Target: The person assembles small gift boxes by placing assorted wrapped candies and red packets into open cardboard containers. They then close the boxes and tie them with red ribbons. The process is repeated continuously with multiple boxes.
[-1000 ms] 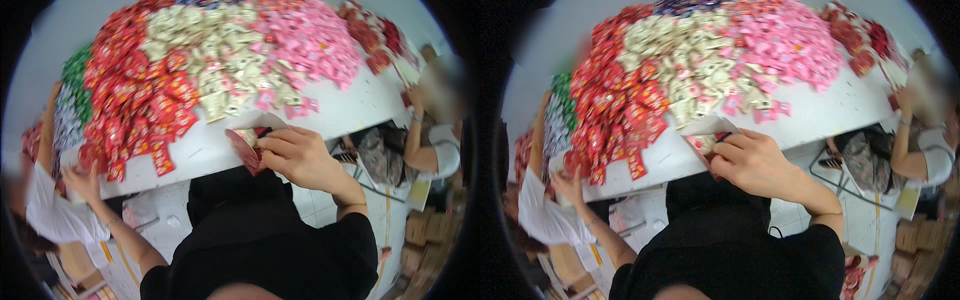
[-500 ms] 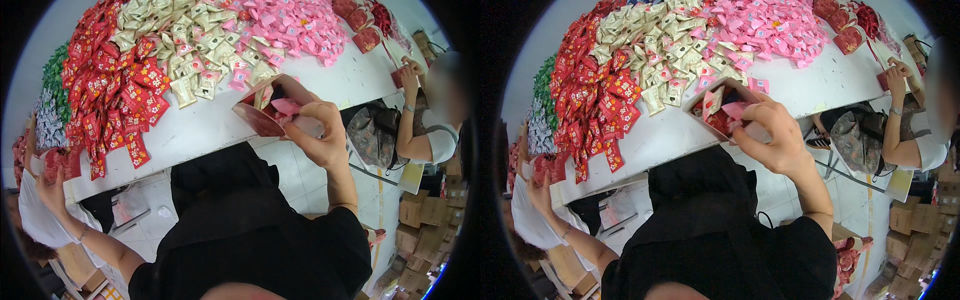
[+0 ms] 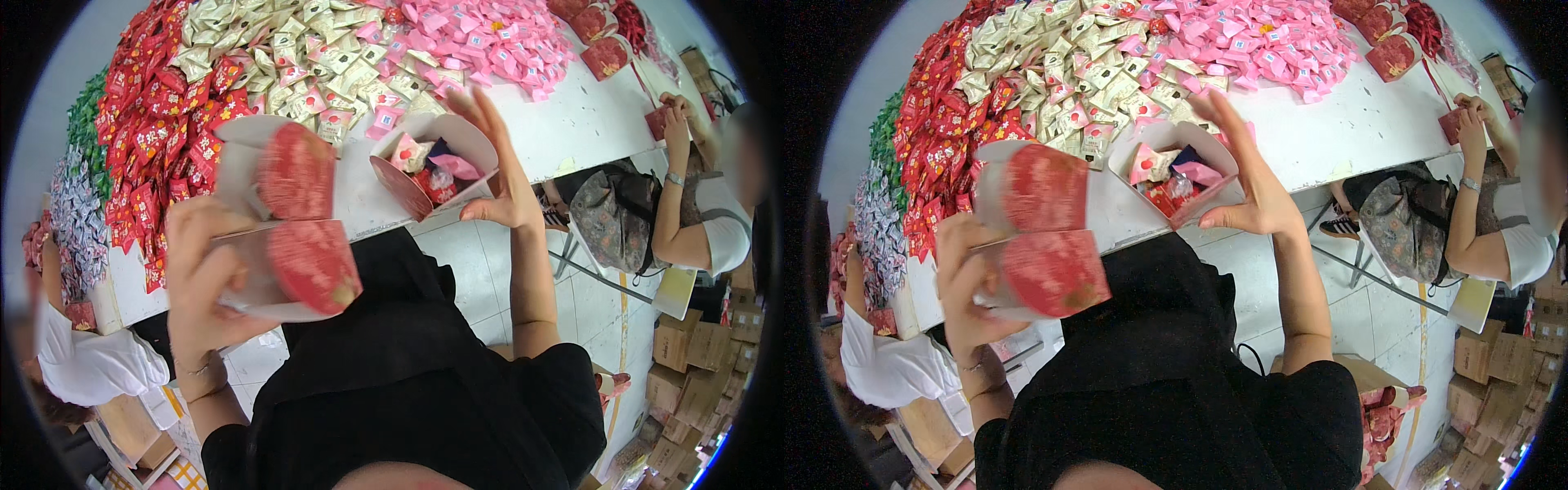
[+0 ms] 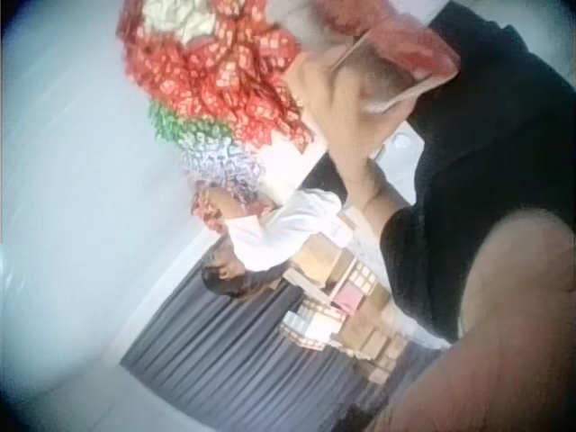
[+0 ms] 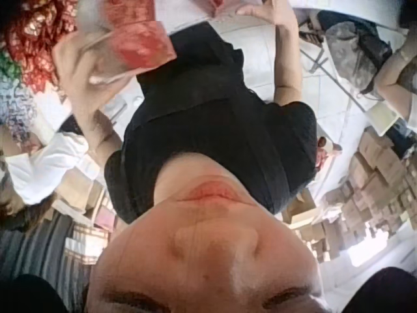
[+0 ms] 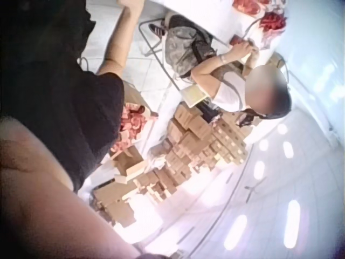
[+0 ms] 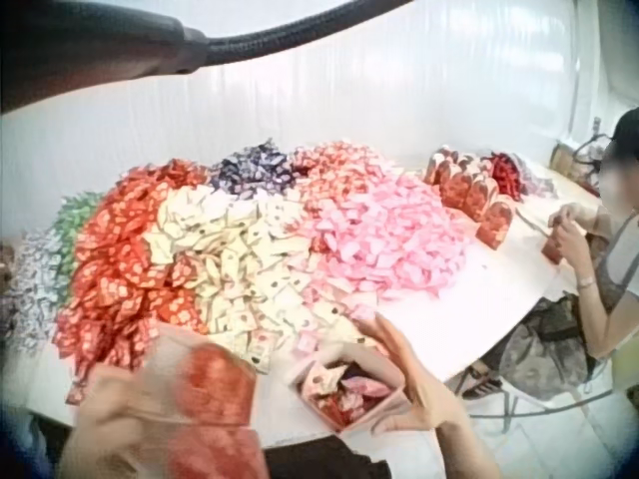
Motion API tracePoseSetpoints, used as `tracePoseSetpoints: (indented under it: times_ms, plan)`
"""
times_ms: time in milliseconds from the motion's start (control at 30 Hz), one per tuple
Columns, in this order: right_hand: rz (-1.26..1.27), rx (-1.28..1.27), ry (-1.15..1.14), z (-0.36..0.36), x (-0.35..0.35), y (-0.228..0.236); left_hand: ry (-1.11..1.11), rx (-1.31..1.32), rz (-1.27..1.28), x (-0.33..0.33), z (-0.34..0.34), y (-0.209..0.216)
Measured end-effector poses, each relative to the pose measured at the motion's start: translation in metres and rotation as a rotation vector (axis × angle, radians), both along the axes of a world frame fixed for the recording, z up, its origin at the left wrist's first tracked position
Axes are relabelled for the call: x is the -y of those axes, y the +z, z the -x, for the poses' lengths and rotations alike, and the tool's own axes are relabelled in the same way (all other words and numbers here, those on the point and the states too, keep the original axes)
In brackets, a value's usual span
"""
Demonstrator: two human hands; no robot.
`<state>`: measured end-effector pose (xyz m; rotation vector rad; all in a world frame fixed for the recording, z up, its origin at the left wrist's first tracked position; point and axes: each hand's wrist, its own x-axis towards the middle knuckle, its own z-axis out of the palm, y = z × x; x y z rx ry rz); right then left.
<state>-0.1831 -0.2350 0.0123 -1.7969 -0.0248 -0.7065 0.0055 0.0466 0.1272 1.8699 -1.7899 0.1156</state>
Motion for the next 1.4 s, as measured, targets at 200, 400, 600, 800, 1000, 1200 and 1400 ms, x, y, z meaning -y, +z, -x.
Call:
tracePoseSetpoints:
  times_ms: [200, 400, 600, 800, 1000, 1200, 1400]
  plan:
    - [-0.098, -0.106, 0.028, -0.007, -0.009, 0.010, 0.073, 0.067, -0.044, 0.017, 0.003, -0.035]
    - [-0.142, -0.050, -0.206, 0.021, -0.029, -0.013, 0.025, -0.077, 0.198, 0.025, -0.008, -0.070]
    - [0.176, 0.203, -0.967, 0.087, 0.063, 0.009, -0.033, -0.311, 0.491, 0.035, 0.005, -0.125]
    - [0.094, 0.052, -1.089, 0.120, 0.180, -0.018, -0.030, -0.661, 0.460, 0.039, 0.008, -0.142]
    - [0.121, 0.001, -1.077, 0.144, 0.300, -0.021, 0.024, -0.549, 0.460, 0.037, 0.002, -0.133]
    - [1.036, 0.069, -1.788, 0.037, 0.278, 0.050, 0.268, -0.884, 0.291, 0.035, 0.017, -0.116]
    - [1.062, -0.227, -0.694, -0.173, 0.237, 0.074, 0.198, -1.618, 0.653, 0.019, 0.010, -0.181]
